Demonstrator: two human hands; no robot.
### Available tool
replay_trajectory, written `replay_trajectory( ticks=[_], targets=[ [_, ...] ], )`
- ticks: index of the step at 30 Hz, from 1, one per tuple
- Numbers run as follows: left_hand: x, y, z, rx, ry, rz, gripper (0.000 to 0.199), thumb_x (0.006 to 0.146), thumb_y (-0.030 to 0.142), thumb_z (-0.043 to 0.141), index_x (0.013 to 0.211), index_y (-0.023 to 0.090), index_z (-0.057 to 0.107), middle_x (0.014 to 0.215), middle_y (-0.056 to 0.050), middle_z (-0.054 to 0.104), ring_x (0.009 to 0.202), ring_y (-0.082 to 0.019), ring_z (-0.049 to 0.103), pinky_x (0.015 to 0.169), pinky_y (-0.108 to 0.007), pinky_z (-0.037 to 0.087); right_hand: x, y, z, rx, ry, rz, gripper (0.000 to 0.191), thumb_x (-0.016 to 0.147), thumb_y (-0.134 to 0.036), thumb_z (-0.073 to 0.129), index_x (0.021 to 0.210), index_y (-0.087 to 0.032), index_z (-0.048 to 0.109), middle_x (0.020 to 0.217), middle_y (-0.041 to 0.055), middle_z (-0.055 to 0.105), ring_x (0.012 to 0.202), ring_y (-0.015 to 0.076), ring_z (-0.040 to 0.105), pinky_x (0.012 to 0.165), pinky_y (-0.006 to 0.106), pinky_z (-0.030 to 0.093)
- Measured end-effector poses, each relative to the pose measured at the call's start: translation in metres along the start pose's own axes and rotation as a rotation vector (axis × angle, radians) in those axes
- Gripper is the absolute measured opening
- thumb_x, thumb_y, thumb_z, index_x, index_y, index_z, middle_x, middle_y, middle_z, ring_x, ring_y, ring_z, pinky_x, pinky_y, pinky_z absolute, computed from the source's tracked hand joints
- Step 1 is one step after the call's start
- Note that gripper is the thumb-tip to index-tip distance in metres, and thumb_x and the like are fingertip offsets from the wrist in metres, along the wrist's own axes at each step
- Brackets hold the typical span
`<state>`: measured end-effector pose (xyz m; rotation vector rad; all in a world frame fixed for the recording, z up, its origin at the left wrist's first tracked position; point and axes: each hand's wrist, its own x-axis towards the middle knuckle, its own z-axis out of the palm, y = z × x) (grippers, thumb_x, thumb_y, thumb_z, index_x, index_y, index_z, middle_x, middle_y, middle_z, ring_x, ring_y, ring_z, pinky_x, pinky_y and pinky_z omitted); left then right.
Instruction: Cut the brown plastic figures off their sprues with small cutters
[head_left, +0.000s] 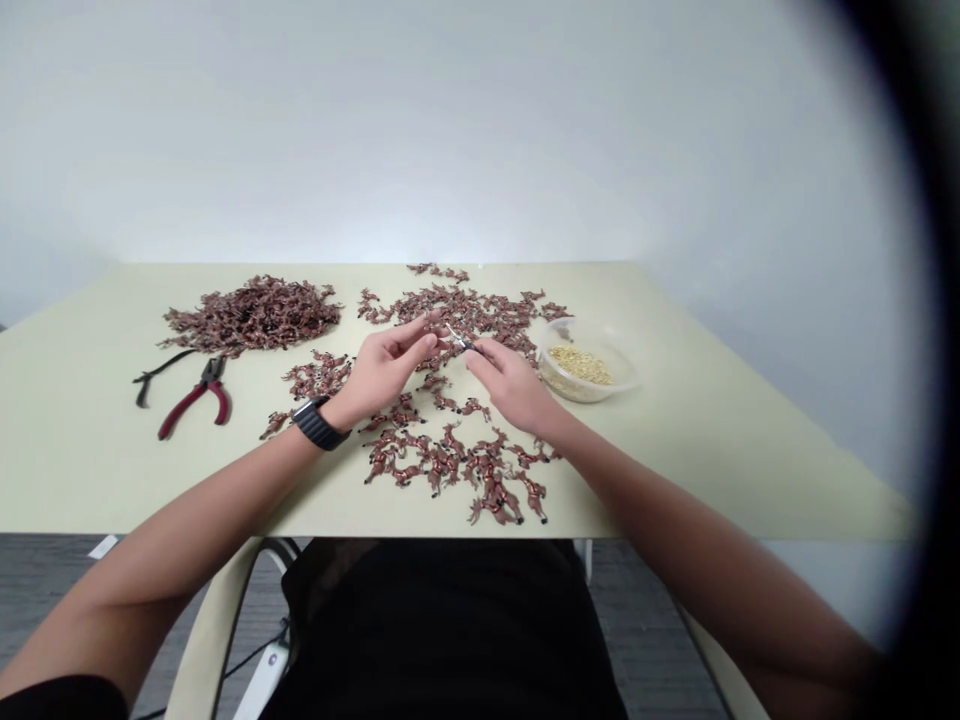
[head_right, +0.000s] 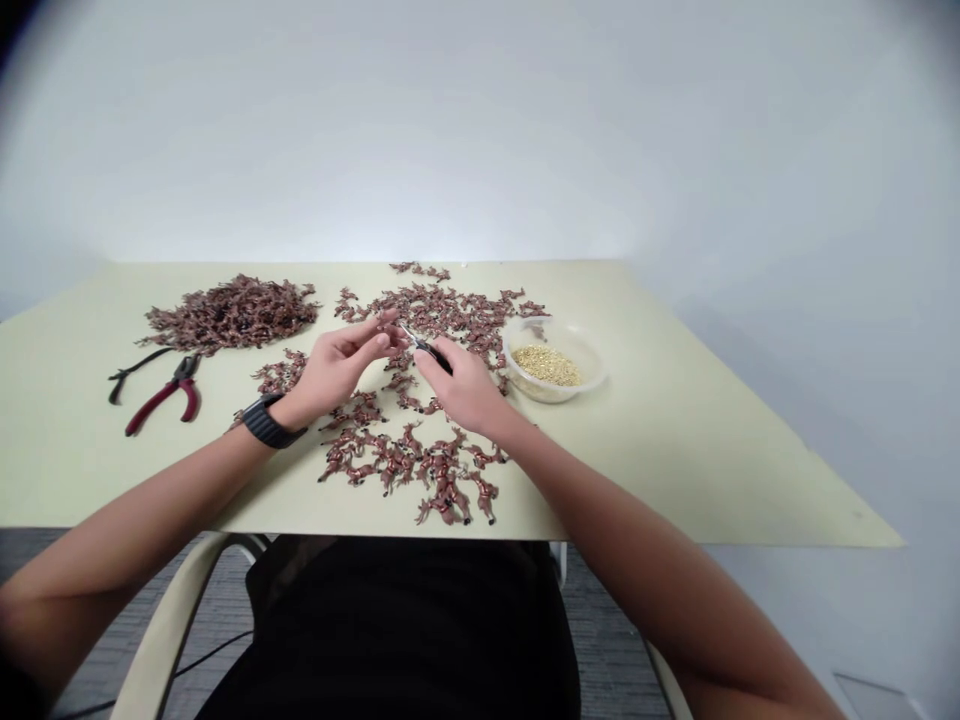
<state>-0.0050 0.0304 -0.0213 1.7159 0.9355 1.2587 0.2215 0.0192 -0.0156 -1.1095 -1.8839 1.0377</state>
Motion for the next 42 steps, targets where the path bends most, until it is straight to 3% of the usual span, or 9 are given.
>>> replay_trajectory(
  ticks=[2,6,15,21,24,28,32,38,42],
  targets=[
    [0.000,0.003,0.002,-0.182,-0.050,-0.097,0.049,0.098,0.048,0.070,0.139,0.021,0.071,0.125,-0.012,0.076,0.111,-0.023,0.075,0.108,-0.047,0.057,0.000,0.004,-0.001,-0.201,0.098,-0.107,0.033,0.102,-0.054,0.052,0.100,-0.022,0.059,0.073,-0.0016,0.052,0.064,0.0155,0.045,0.061,0.030,0.032],
    [0.000,0.006,0.001,-0.345,-0.110,-0.179,0.049,0.098,0.044,0.071,0.141,0.020,0.069,0.098,-0.007,0.076,0.099,-0.019,0.075,0.107,-0.044,0.056,0.002,0.007,-0.004,-0.315,0.088,-0.215,0.030,0.102,-0.049,0.053,0.107,-0.022,0.063,0.072,-0.0022,0.051,0.063,0.0154,0.045,0.062,0.031,0.030],
    [0.000,0.008,0.001,-0.380,-0.170,-0.225,0.048,0.099,0.047,0.069,0.140,0.022,0.070,0.077,-0.002,0.067,0.099,-0.020,0.075,0.103,-0.042,0.058,0.001,0.001,-0.010,-0.433,0.075,-0.273,0.033,0.103,-0.052,0.050,0.112,-0.022,0.062,0.084,0.0029,0.059,0.071,0.0183,0.049,0.066,0.033,0.032],
    [0.000,0.002,-0.003,-0.421,-0.192,-0.248,0.046,0.098,0.045,0.071,0.138,0.022,0.072,0.077,-0.001,0.066,0.085,-0.014,0.072,0.103,-0.040,0.058,0.002,0.002,-0.014,-0.409,0.051,-0.306,0.027,0.102,-0.044,0.052,0.114,-0.022,0.063,0.093,0.0045,0.064,0.077,0.0193,0.053,0.070,0.033,0.035],
    [0.001,0.003,-0.004,-0.387,-0.213,-0.241,0.047,0.099,0.046,0.070,0.139,0.021,0.071,0.085,-0.004,0.071,0.088,-0.015,0.072,0.103,-0.040,0.058,0.001,0.001,-0.015,-0.393,0.055,-0.321,0.026,0.102,-0.043,0.054,0.112,-0.022,0.064,0.093,0.0041,0.065,0.076,0.0187,0.054,0.069,0.033,0.035],
    [0.000,0.007,-0.006,-0.122,-0.189,-0.119,0.049,0.098,0.051,0.070,0.137,0.021,0.073,0.111,-0.012,0.078,0.103,-0.022,0.074,0.102,-0.044,0.058,-0.002,-0.002,-0.010,-0.338,0.029,-0.215,0.029,0.103,-0.049,0.053,0.105,-0.022,0.063,0.074,-0.0004,0.056,0.064,0.0160,0.048,0.062,0.031,0.033],
    [0.000,0.005,-0.009,0.272,-0.098,0.099,0.040,0.100,0.050,0.064,0.124,0.023,0.080,0.130,-0.011,0.075,0.122,-0.028,0.070,0.110,-0.046,0.056,-0.003,-0.003,-0.006,-0.057,-0.070,-0.023,0.035,0.102,-0.055,0.052,0.092,-0.023,0.058,0.071,-0.0008,0.048,0.060,0.0138,0.041,0.053,0.027,0.029],
    [0.006,-0.009,-0.023,0.596,-0.141,0.503,0.044,0.104,0.028,0.059,0.147,0.020,0.064,0.150,-0.010,0.063,0.138,-0.025,0.062,0.120,-0.047,0.050,0.001,-0.009,-0.014,0.524,-0.411,0.349,0.041,0.099,-0.062,0.056,0.090,-0.022,0.054,0.069,-0.0064,0.027,0.055,0.0099,0.013,0.042,0.024,0.011],
    [0.007,-0.008,-0.027,0.648,-0.179,0.581,0.050,0.104,0.022,0.058,0.154,0.024,0.056,0.155,-0.007,0.059,0.145,-0.023,0.055,0.127,-0.051,0.041,0.002,-0.012,-0.020,0.622,-0.495,0.437,0.042,0.098,-0.063,0.053,0.089,-0.022,0.054,0.068,-0.0070,0.022,0.057,0.0112,0.007,0.043,0.026,0.007]
  ],
)
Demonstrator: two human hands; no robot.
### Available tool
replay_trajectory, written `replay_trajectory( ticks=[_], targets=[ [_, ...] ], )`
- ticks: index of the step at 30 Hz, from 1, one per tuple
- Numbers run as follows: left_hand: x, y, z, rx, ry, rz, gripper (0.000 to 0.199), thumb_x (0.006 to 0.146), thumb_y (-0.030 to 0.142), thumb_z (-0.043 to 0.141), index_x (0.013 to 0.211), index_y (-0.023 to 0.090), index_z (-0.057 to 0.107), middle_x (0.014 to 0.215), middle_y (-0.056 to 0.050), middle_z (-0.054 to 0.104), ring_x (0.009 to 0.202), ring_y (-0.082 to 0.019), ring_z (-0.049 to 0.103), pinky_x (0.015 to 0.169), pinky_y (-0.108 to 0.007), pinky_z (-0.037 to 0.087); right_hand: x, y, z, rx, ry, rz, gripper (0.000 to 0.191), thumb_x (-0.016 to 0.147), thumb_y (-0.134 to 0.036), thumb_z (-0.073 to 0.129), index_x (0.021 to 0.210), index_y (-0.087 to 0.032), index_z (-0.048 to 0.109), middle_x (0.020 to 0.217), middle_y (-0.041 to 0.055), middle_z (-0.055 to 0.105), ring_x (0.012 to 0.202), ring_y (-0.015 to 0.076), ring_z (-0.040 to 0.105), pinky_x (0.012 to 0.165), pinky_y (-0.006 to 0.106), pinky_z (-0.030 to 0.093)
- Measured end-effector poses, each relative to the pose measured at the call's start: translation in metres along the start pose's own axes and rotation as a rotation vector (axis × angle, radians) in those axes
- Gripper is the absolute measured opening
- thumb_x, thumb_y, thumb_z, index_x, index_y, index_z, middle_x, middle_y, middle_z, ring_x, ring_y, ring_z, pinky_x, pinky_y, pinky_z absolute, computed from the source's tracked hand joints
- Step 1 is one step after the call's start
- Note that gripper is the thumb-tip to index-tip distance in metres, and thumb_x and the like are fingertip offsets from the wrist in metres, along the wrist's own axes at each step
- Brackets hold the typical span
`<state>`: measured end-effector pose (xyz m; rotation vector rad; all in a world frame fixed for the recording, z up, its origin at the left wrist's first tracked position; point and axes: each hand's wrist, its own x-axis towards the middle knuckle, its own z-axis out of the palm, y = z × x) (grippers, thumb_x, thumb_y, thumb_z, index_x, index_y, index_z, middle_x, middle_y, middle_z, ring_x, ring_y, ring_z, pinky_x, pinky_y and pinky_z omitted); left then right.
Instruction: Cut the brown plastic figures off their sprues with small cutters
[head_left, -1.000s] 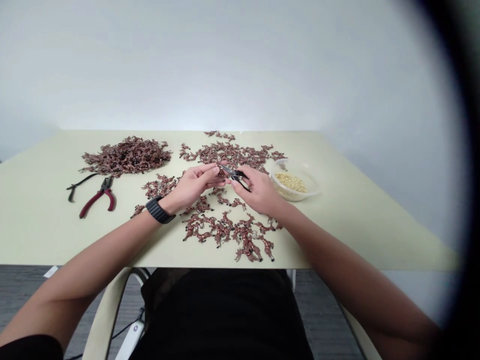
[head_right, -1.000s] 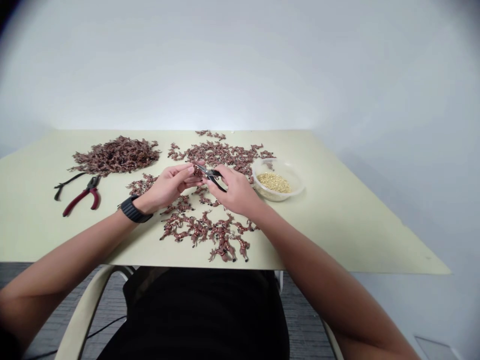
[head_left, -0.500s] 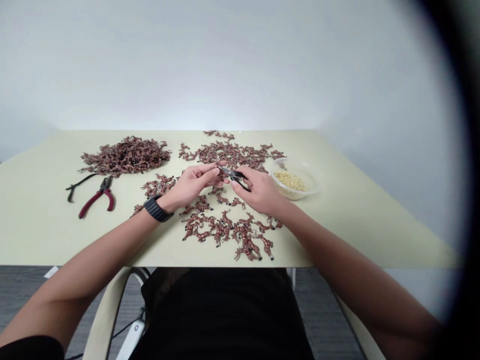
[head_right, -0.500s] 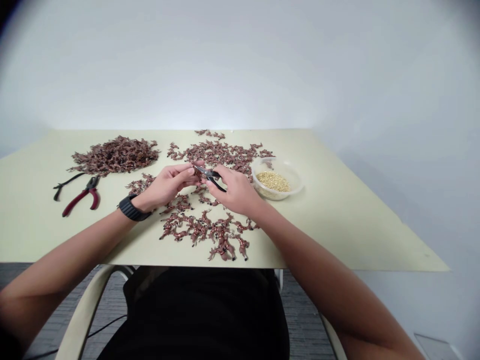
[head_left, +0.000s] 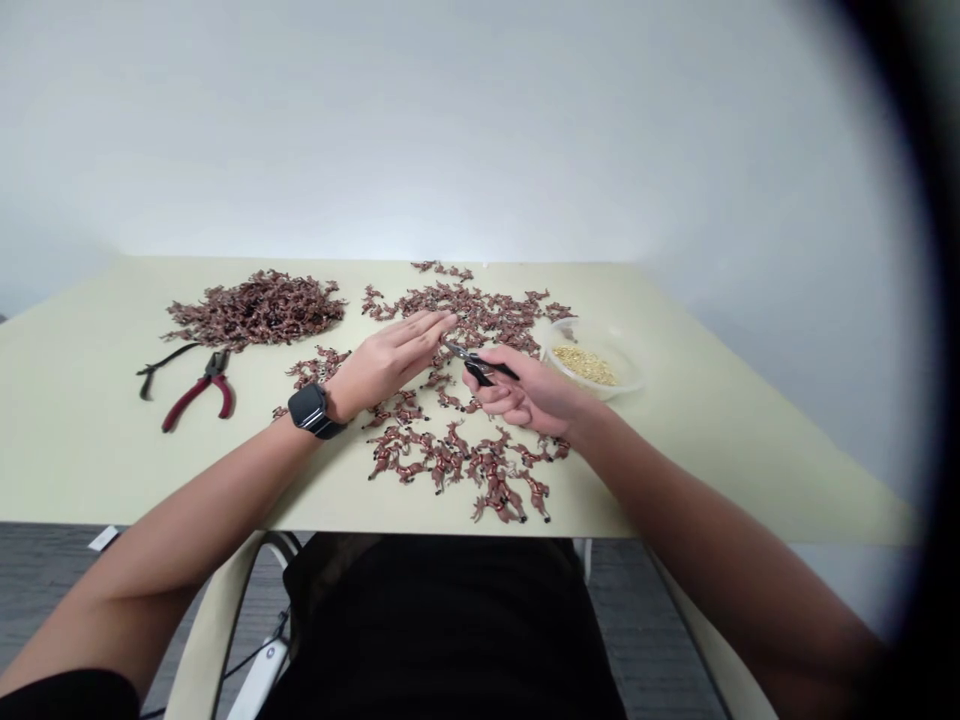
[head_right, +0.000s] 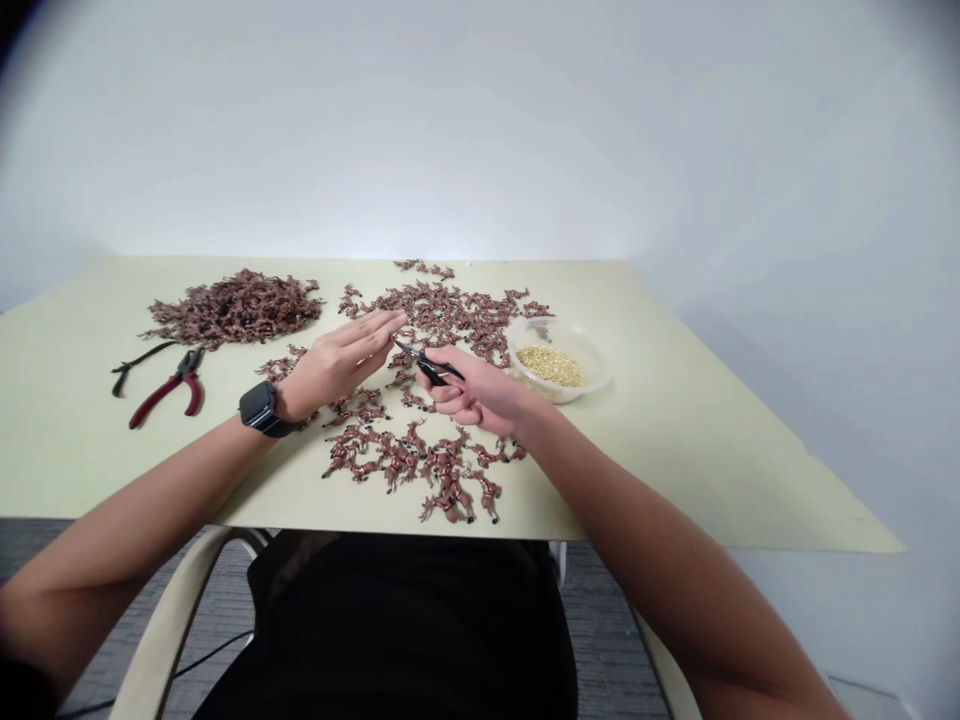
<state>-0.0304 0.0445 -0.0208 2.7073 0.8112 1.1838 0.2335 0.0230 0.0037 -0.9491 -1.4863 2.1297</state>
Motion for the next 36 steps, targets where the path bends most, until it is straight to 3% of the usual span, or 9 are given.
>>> replay_trajectory(
  ticks=[2,4,7,9,13,25,32,36],
  targets=[
    [0.002,0.005,0.001,-0.081,0.028,-0.109,0.047,0.104,0.027,0.060,0.151,0.024,0.060,0.151,-0.008,0.062,0.141,-0.025,0.059,0.124,-0.051,0.044,0.001,0.001,-0.001,-0.054,0.052,-0.045,0.044,0.098,-0.065,0.050,0.089,-0.022,0.054,0.067,-0.0066,0.024,0.056,0.0117,0.009,0.043,0.027,0.009],
    [0.004,0.012,0.005,-0.255,0.083,-0.314,0.044,0.104,0.036,0.061,0.146,0.022,0.065,0.142,-0.011,0.069,0.129,-0.026,0.067,0.116,-0.049,0.052,0.002,0.005,-0.002,-0.213,0.200,-0.182,0.044,0.099,-0.066,0.049,0.089,-0.023,0.054,0.068,-0.0051,0.030,0.055,0.0121,0.017,0.045,0.027,0.016],
    [0.007,0.017,0.010,-0.664,0.099,-0.577,0.046,0.104,0.045,0.060,0.141,0.019,0.069,0.129,-0.014,0.074,0.110,-0.025,0.075,0.102,-0.047,0.061,0.003,0.011,-0.003,-0.631,0.492,-0.439,0.037,0.101,-0.058,0.052,0.094,-0.023,0.057,0.072,-0.0018,0.044,0.061,0.0141,0.036,0.055,0.029,0.029],
    [0.008,0.018,0.012,-0.889,0.072,-0.653,0.045,0.103,0.046,0.062,0.137,0.018,0.071,0.118,-0.014,0.077,0.105,-0.023,0.076,0.100,-0.047,0.061,0.004,0.014,-0.003,-0.874,0.599,-0.534,0.031,0.100,-0.053,0.055,0.101,-0.023,0.060,0.074,-0.0006,0.051,0.065,0.0160,0.043,0.061,0.031,0.032],
    [0.007,0.018,0.013,-1.047,0.021,-0.702,0.043,0.101,0.045,0.067,0.134,0.019,0.073,0.095,-0.009,0.077,0.103,-0.022,0.077,0.101,-0.044,0.060,0.005,0.015,-0.002,-1.075,0.590,-0.569,0.028,0.100,-0.048,0.054,0.108,-0.022,0.062,0.079,0.0016,0.058,0.068,0.0175,0.048,0.064,0.032,0.031],
    [0.006,0.018,0.013,-1.047,-0.023,-0.717,0.044,0.101,0.044,0.066,0.138,0.020,0.071,0.105,-0.011,0.079,0.103,-0.022,0.077,0.100,-0.042,0.060,0.005,0.013,-0.005,-1.120,0.551,-0.609,0.025,0.102,-0.044,0.052,0.109,-0.023,0.063,0.085,0.0029,0.063,0.072,0.0190,0.052,0.067,0.033,0.035],
    [0.005,0.017,0.014,-1.060,-0.014,-0.713,0.045,0.100,0.045,0.068,0.137,0.020,0.072,0.082,-0.005,0.073,0.099,-0.022,0.077,0.097,-0.042,0.061,0.004,0.013,-0.006,-1.128,0.538,-0.607,0.023,0.100,-0.044,0.054,0.107,-0.023,0.061,0.086,0.0032,0.062,0.074,0.0192,0.052,0.068,0.034,0.035],
    [0.005,0.017,0.014,-1.029,-0.035,-0.709,0.046,0.100,0.046,0.067,0.137,0.019,0.072,0.085,-0.008,0.075,0.097,-0.022,0.077,0.095,-0.043,0.061,0.005,0.013,-0.006,-1.123,0.533,-0.626,0.023,0.100,-0.044,0.054,0.106,-0.023,0.062,0.086,0.0025,0.062,0.073,0.0182,0.052,0.067,0.033,0.035]
  ],
)
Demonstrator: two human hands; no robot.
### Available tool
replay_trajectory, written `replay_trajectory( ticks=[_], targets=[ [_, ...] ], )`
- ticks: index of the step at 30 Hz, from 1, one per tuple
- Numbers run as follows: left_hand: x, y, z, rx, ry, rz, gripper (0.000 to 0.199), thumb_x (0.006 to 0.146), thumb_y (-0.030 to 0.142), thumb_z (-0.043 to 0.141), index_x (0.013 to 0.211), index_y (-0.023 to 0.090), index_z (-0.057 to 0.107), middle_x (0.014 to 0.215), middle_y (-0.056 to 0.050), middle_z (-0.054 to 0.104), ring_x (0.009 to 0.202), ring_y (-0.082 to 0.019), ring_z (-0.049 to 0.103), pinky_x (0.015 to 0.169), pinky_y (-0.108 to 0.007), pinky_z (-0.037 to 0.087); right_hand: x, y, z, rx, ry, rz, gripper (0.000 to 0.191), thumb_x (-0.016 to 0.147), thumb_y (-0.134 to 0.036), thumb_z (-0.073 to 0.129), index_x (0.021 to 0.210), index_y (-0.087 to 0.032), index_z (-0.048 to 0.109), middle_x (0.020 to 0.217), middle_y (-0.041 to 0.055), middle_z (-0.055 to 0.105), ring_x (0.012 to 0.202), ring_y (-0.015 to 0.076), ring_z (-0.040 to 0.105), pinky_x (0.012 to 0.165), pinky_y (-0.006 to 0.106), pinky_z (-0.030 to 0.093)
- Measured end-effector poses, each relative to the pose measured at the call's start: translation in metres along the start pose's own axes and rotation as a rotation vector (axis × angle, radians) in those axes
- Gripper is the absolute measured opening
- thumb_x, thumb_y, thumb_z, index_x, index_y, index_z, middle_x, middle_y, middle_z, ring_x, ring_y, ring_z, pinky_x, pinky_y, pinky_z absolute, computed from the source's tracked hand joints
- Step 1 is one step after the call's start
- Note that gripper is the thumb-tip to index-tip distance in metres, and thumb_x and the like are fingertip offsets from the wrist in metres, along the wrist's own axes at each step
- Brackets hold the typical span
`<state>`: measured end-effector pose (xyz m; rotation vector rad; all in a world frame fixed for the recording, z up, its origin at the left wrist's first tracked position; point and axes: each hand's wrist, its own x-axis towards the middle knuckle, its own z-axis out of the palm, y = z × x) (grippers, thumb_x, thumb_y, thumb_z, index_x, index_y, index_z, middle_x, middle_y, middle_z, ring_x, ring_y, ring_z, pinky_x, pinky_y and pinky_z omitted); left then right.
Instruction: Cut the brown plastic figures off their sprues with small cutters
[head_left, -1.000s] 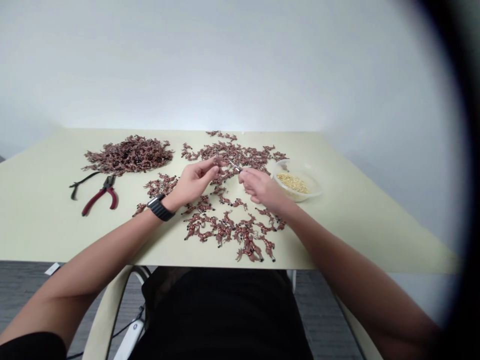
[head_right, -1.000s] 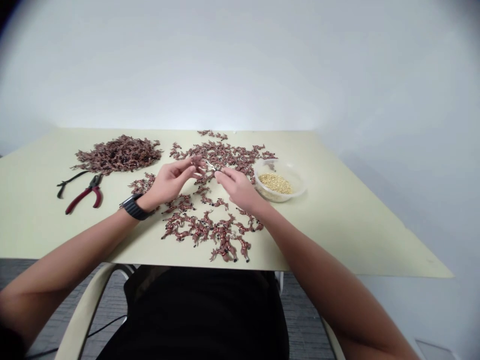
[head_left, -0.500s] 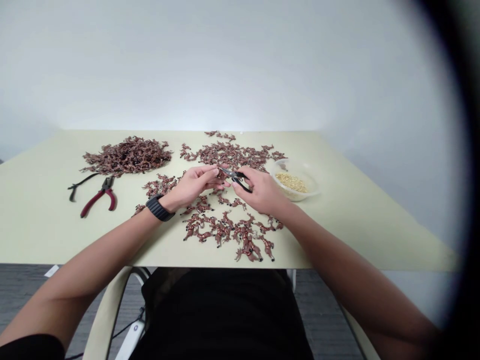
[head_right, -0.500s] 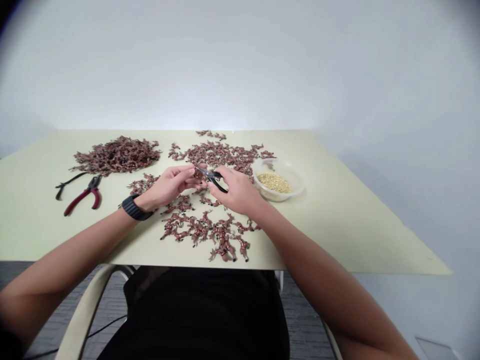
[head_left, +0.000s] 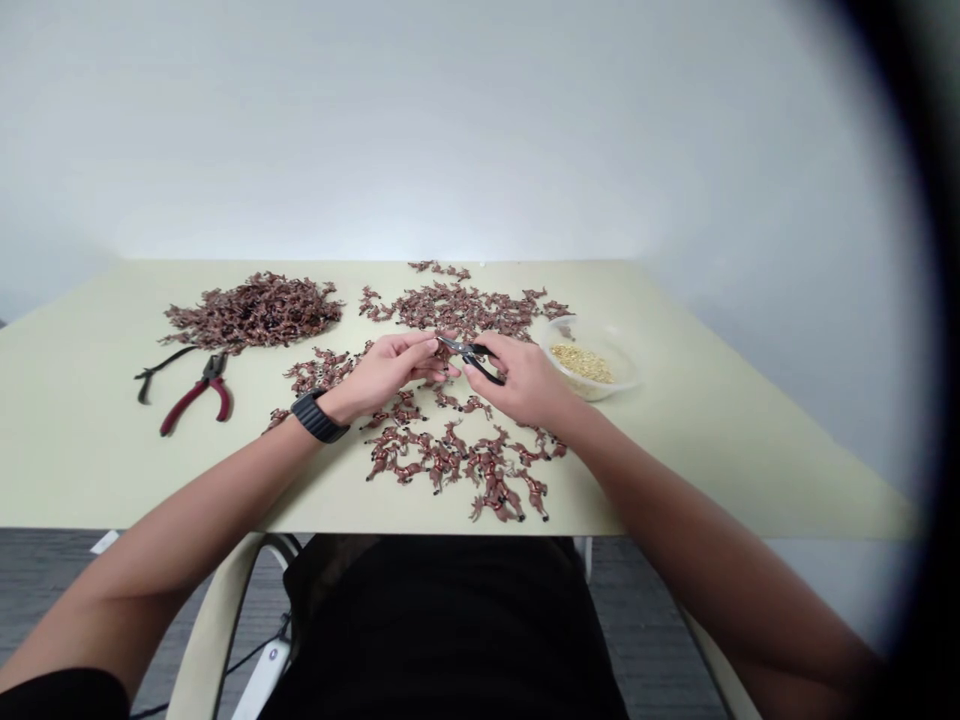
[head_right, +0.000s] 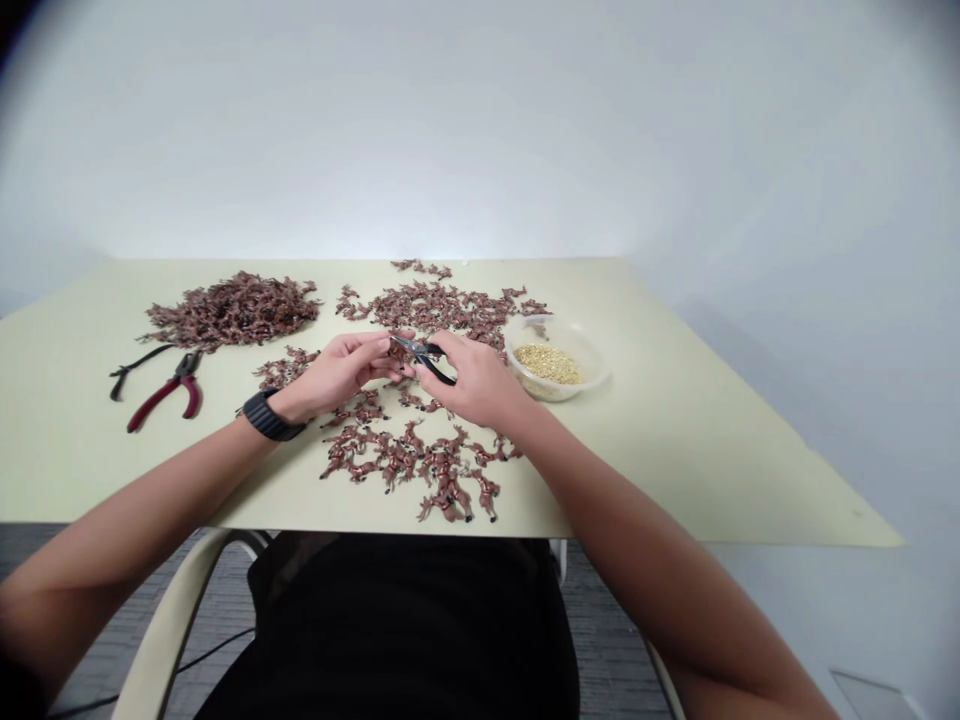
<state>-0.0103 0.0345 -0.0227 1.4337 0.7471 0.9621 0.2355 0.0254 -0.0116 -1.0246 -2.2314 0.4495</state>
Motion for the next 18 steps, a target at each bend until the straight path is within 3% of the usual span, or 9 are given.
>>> replay_trajectory(
  ticks=[6,12,16,18],
  targets=[
    [-0.001,0.002,0.003,-0.003,0.010,-0.007,0.046,0.098,0.048,0.069,0.134,0.019,0.074,0.082,-0.005,0.072,0.089,-0.019,0.074,0.091,-0.038,0.061,-0.001,-0.002,0.000,-0.009,-0.011,0.013,0.025,0.100,-0.046,0.055,0.103,-0.021,0.061,0.081,0.0016,0.062,0.069,0.0166,0.052,0.065,0.032,0.034],
    [-0.004,0.007,0.008,0.165,0.042,0.086,0.043,0.101,0.048,0.065,0.134,0.021,0.074,0.106,-0.009,0.076,0.088,-0.016,0.070,0.092,-0.039,0.061,-0.003,-0.011,0.002,0.081,-0.037,0.155,0.032,0.102,-0.052,0.051,0.100,-0.022,0.061,0.068,-0.0016,0.054,0.059,0.0146,0.047,0.059,0.031,0.031],
    [-0.004,0.002,0.005,0.286,0.085,0.137,0.044,0.099,0.050,0.067,0.132,0.022,0.076,0.126,-0.013,0.074,0.088,-0.017,0.071,0.085,-0.037,0.063,-0.001,-0.012,0.007,0.193,-0.070,0.207,0.037,0.103,-0.055,0.049,0.093,-0.021,0.060,0.076,0.0015,0.061,0.067,0.0168,0.052,0.063,0.032,0.035],
    [-0.004,-0.001,0.003,0.344,0.114,0.159,0.045,0.099,0.051,0.067,0.132,0.022,0.076,0.125,-0.013,0.075,0.087,-0.017,0.071,0.082,-0.035,0.062,0.001,-0.011,0.008,0.230,-0.078,0.220,0.037,0.103,-0.054,0.049,0.091,-0.021,0.060,0.081,0.0031,0.063,0.073,0.0181,0.055,0.066,0.033,0.037]
  ],
)
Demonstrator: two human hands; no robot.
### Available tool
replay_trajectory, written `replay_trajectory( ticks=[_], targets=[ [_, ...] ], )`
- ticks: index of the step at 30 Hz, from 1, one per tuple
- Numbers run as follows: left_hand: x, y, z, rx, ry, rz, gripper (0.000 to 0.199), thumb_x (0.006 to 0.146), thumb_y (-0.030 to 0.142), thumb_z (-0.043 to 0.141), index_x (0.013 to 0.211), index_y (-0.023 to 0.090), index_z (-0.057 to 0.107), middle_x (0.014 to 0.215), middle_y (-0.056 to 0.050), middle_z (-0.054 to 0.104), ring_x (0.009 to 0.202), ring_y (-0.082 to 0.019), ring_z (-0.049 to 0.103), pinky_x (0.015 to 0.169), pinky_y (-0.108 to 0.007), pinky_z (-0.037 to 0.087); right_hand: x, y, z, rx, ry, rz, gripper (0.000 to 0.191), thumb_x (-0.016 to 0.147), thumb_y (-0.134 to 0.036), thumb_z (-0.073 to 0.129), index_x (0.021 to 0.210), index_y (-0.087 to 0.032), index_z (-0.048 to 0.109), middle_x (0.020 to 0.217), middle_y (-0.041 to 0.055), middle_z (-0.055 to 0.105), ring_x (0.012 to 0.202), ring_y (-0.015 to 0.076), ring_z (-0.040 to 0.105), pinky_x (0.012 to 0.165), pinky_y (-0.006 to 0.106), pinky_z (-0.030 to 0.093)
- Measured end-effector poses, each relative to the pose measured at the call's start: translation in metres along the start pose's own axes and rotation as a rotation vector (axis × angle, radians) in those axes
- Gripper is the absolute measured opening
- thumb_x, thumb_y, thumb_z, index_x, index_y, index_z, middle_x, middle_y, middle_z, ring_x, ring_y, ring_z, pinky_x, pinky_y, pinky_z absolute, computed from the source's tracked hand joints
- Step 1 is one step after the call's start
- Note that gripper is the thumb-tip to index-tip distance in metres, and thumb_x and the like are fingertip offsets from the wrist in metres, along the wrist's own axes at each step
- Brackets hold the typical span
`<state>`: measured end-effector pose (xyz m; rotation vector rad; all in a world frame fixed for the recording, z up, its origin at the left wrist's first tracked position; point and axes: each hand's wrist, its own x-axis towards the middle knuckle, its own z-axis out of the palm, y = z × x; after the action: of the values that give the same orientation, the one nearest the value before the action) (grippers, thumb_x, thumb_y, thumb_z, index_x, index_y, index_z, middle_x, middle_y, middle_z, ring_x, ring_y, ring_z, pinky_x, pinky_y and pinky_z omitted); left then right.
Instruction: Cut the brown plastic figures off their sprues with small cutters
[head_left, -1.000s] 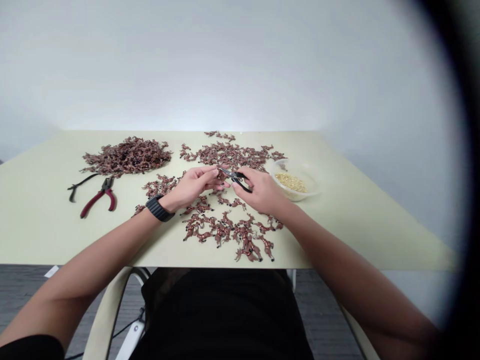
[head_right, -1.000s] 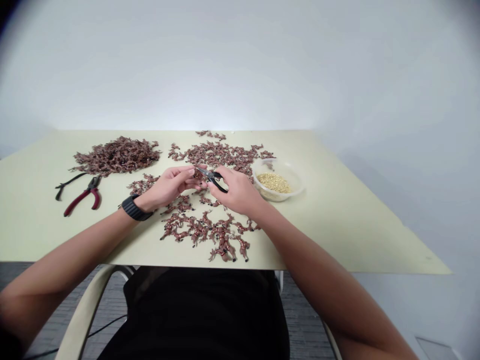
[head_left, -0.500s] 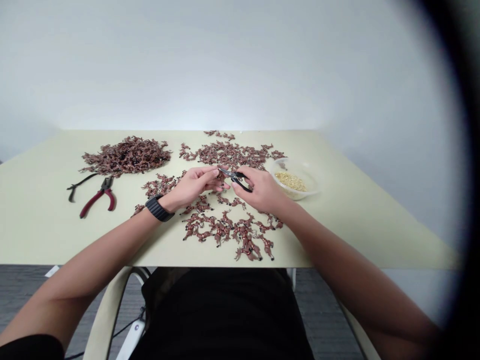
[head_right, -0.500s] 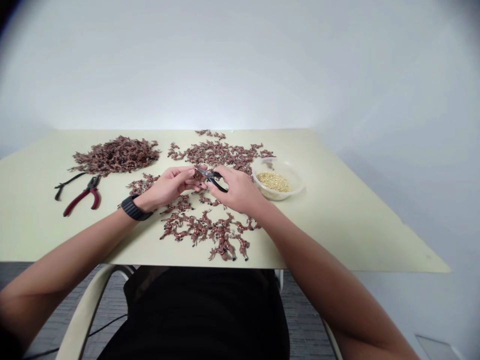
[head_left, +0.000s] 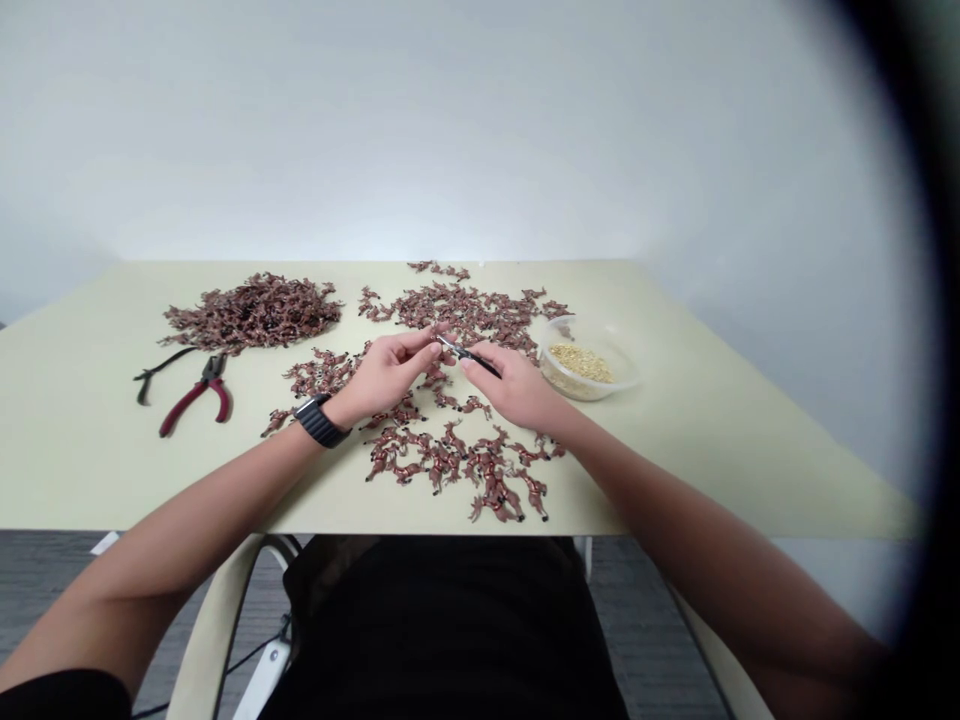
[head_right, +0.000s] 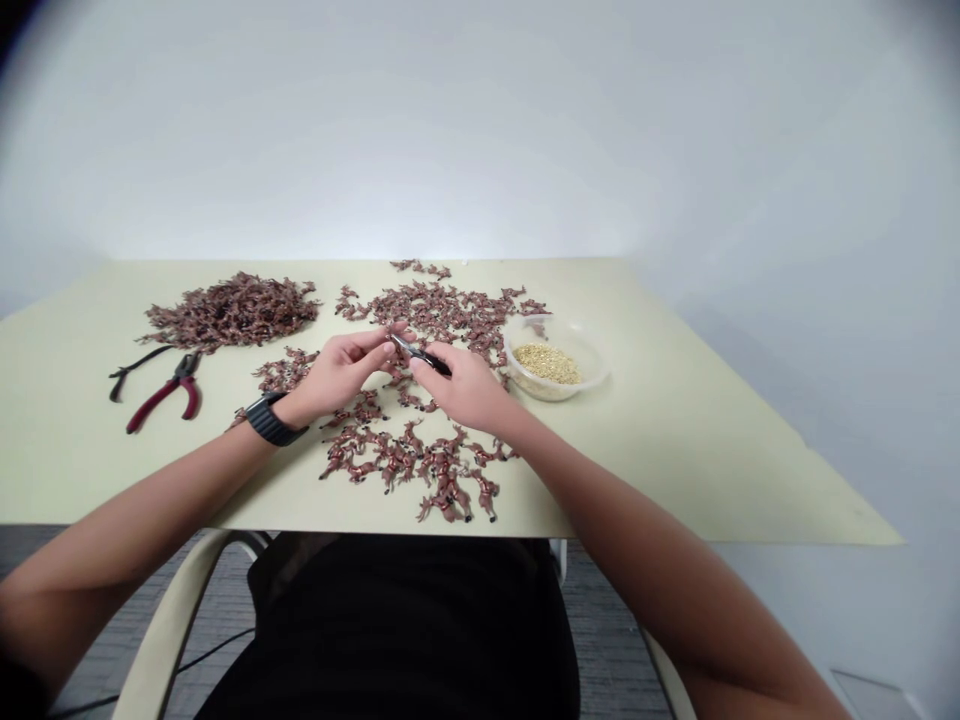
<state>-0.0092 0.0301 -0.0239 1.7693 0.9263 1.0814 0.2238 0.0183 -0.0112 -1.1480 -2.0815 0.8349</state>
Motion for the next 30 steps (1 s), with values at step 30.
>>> replay_trajectory(
  ticks=[30],
  targets=[
    [0.009,-0.023,-0.187,1.377,0.591,-0.204,0.065,0.104,0.047,0.036,0.156,0.009,0.048,0.147,-0.021,0.061,0.147,-0.039,0.041,0.121,-0.061,0.025,0.003,0.011,-0.001,0.350,0.027,0.182,0.042,0.096,-0.064,0.056,0.090,-0.023,0.059,0.069,-0.0009,0.042,0.061,0.0160,0.036,0.053,0.029,0.029]
  ],
)
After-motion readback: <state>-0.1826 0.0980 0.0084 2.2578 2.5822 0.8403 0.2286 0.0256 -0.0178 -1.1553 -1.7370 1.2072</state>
